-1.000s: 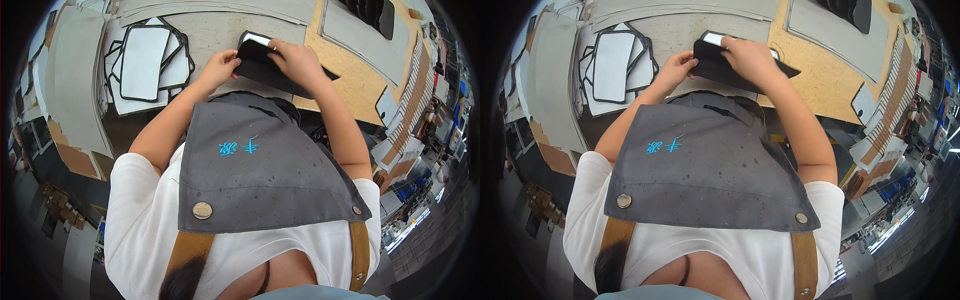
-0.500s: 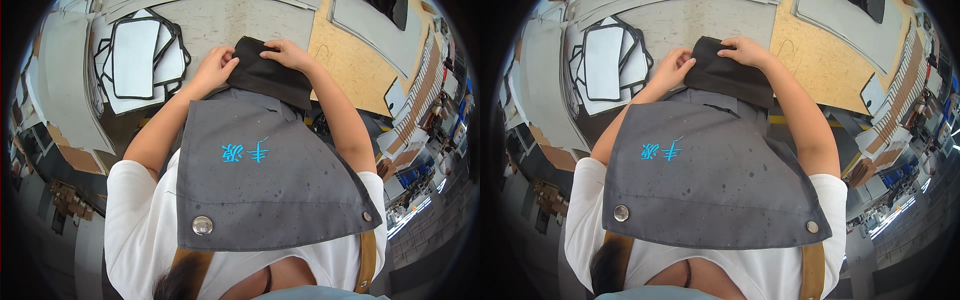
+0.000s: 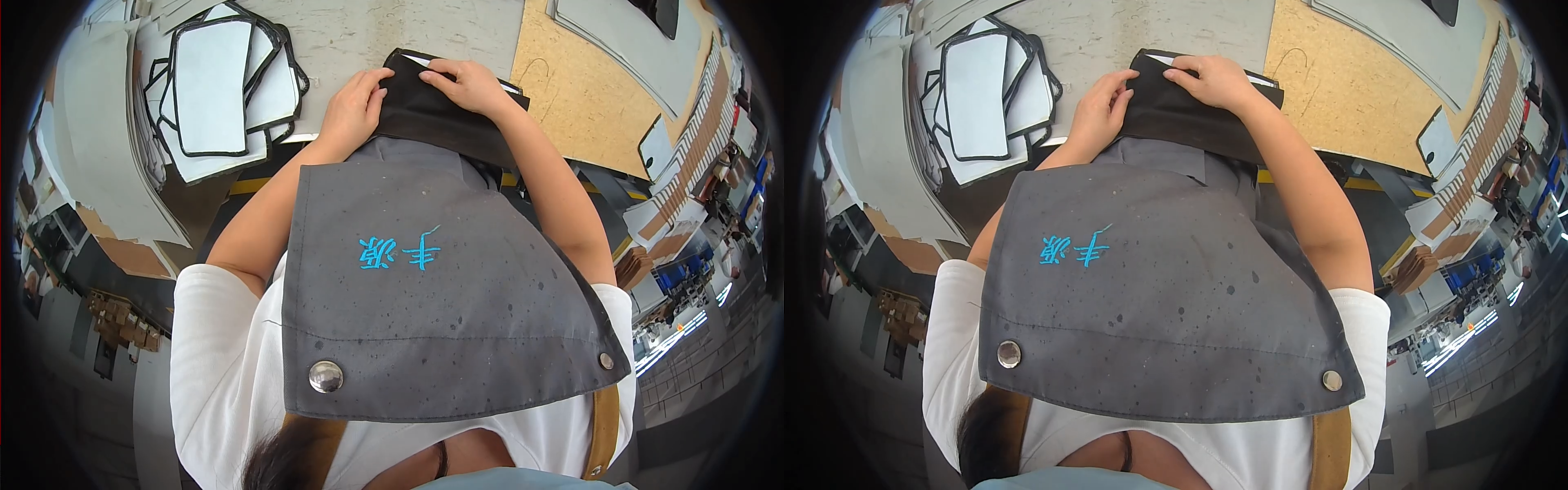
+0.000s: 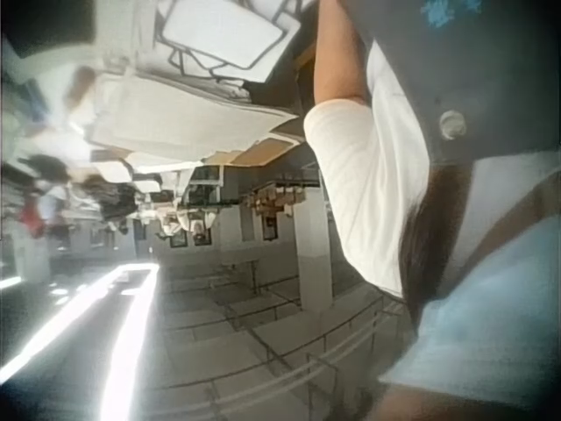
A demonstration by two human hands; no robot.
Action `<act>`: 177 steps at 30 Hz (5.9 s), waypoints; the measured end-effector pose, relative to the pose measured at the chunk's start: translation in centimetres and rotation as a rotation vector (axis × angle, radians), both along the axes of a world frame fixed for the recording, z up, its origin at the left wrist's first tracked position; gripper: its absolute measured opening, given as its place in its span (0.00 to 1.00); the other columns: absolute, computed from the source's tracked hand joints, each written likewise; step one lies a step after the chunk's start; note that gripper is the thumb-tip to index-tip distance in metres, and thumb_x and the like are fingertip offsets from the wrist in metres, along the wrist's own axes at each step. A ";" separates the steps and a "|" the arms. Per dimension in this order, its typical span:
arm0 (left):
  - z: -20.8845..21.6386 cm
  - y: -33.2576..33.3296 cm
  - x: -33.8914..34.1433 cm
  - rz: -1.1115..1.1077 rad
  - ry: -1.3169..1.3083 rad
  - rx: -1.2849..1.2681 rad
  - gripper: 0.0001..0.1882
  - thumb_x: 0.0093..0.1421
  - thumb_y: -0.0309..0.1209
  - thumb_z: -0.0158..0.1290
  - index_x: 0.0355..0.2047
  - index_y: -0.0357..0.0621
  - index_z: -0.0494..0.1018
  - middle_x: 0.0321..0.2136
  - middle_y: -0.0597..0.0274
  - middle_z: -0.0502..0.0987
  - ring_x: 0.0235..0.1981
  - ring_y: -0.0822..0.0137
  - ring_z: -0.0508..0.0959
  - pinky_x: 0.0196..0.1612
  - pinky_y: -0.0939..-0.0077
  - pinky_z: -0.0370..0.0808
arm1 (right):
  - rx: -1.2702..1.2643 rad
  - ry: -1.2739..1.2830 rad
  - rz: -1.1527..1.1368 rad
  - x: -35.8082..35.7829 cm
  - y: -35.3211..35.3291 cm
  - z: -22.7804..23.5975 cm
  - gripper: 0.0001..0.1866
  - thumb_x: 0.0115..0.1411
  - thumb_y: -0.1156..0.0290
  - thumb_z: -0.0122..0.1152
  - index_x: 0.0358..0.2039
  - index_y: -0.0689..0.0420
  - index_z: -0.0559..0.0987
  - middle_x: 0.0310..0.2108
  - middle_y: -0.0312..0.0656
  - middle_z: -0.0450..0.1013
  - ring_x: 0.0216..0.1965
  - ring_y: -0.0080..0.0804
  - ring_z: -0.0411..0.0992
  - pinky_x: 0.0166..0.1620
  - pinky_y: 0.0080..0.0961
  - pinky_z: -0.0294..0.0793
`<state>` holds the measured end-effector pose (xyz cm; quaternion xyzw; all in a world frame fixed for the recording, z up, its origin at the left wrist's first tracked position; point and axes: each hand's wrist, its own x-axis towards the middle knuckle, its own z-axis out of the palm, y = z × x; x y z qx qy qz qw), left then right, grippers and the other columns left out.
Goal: The recorder is aligning and assembling multiple leather and plastic components to prepare them for sewing.
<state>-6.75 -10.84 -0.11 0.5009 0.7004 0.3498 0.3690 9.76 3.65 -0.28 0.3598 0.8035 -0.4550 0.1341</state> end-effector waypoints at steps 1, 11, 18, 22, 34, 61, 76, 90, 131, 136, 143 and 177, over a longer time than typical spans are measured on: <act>0.0 0.0 0.0 0.002 -0.013 -0.025 0.15 0.55 0.24 0.49 0.44 0.47 0.67 0.25 0.58 0.71 0.26 0.60 0.73 0.30 0.70 0.70 | -0.002 -0.002 0.000 0.2 -0.1 0.0 0.18 0.57 0.49 0.50 0.36 0.47 0.78 0.28 0.42 0.75 0.32 0.42 0.72 0.35 0.32 0.70; -1.2 2.1 0.4 0.122 -0.024 0.003 0.14 0.56 0.25 0.51 0.44 0.45 0.69 0.30 0.62 0.71 0.24 0.71 0.72 0.28 0.80 0.70 | -0.017 0.053 -0.036 0.7 -0.6 -0.1 0.16 0.58 0.49 0.50 0.33 0.46 0.77 0.24 0.40 0.73 0.29 0.40 0.71 0.33 0.31 0.69; -0.9 2.6 0.4 0.135 -0.049 -0.045 0.09 0.55 0.27 0.52 0.38 0.42 0.72 0.29 0.62 0.71 0.25 0.72 0.72 0.29 0.81 0.70 | -0.021 0.067 -0.057 0.8 -0.7 -0.3 0.16 0.58 0.49 0.49 0.33 0.46 0.77 0.24 0.40 0.73 0.29 0.40 0.71 0.33 0.31 0.69; -1.7 2.9 0.5 0.167 -0.118 -0.078 0.07 0.55 0.28 0.52 0.34 0.41 0.73 0.28 0.61 0.73 0.26 0.68 0.73 0.31 0.77 0.70 | -0.034 0.078 -0.060 0.7 -0.5 -0.1 0.16 0.58 0.49 0.49 0.33 0.47 0.77 0.24 0.40 0.73 0.29 0.40 0.71 0.33 0.31 0.69; -0.3 0.4 0.2 0.139 -0.059 -0.271 0.15 0.55 0.30 0.53 0.42 0.42 0.64 0.24 0.61 0.74 0.24 0.67 0.74 0.29 0.75 0.71 | -0.038 0.038 -0.028 -0.3 0.1 -0.5 0.17 0.59 0.55 0.51 0.33 0.56 0.76 0.24 0.44 0.72 0.26 0.37 0.68 0.33 0.27 0.67; -0.6 -0.6 0.6 0.022 0.198 -0.037 0.18 0.56 0.25 0.50 0.48 0.56 0.72 0.23 0.61 0.68 0.22 0.61 0.71 0.27 0.69 0.68 | -0.014 -0.132 0.002 -1.2 0.3 -0.5 0.18 0.55 0.50 0.52 0.37 0.48 0.79 0.28 0.41 0.76 0.32 0.39 0.74 0.36 0.32 0.72; -0.6 -0.6 0.8 0.004 0.236 -0.067 0.20 0.56 0.26 0.49 0.50 0.57 0.70 0.24 0.59 0.69 0.24 0.58 0.72 0.29 0.66 0.69 | 0.055 -0.160 0.016 -1.5 0.1 0.1 0.18 0.55 0.51 0.51 0.37 0.49 0.79 0.31 0.42 0.76 0.35 0.41 0.73 0.38 0.34 0.72; 0.1 0.1 -0.4 -0.048 0.359 -0.093 0.18 0.56 0.27 0.48 0.48 0.55 0.71 0.27 0.57 0.67 0.29 0.57 0.71 0.31 0.67 0.68 | 0.065 -0.144 0.013 -1.5 -0.1 -0.1 0.16 0.54 0.53 0.52 0.35 0.48 0.80 0.29 0.42 0.76 0.34 0.42 0.73 0.37 0.35 0.72; -0.4 1.5 -1.2 -0.524 0.920 0.125 0.22 0.57 0.35 0.48 0.53 0.54 0.65 0.49 0.69 0.69 0.40 0.71 0.72 0.49 0.66 0.61 | 0.343 0.022 -0.274 1.8 -1.5 -0.6 0.11 0.55 0.58 0.54 0.27 0.51 0.75 0.22 0.39 0.74 0.26 0.41 0.73 0.29 0.36 0.69; 1.1 2.7 -0.5 -0.596 0.867 0.024 0.23 0.57 0.33 0.48 0.54 0.47 0.64 0.49 0.65 0.68 0.45 0.69 0.70 0.51 0.65 0.60 | 0.405 -0.037 -0.231 1.1 -2.1 -0.1 0.10 0.56 0.60 0.53 0.28 0.53 0.74 0.23 0.41 0.74 0.26 0.42 0.73 0.29 0.37 0.70; 0.2 3.8 1.6 -0.783 0.610 0.131 0.22 0.57 0.30 0.47 0.53 0.41 0.63 0.53 0.61 0.64 0.56 0.62 0.63 0.59 0.65 0.57 | 0.456 -0.188 -0.111 1.2 -2.0 1.1 0.15 0.55 0.56 0.54 0.32 0.55 0.74 0.24 0.45 0.75 0.30 0.43 0.74 0.32 0.37 0.72; 0.9 6.5 6.9 -0.878 0.624 0.246 0.25 0.56 0.33 0.48 0.53 0.37 0.62 0.54 0.59 0.63 0.55 0.64 0.63 0.55 0.67 0.59 | 0.229 -0.090 -0.699 9.1 -2.3 -0.6 0.16 0.52 0.56 0.60 0.34 0.54 0.79 0.26 0.44 0.75 0.29 0.38 0.74 0.34 0.29 0.71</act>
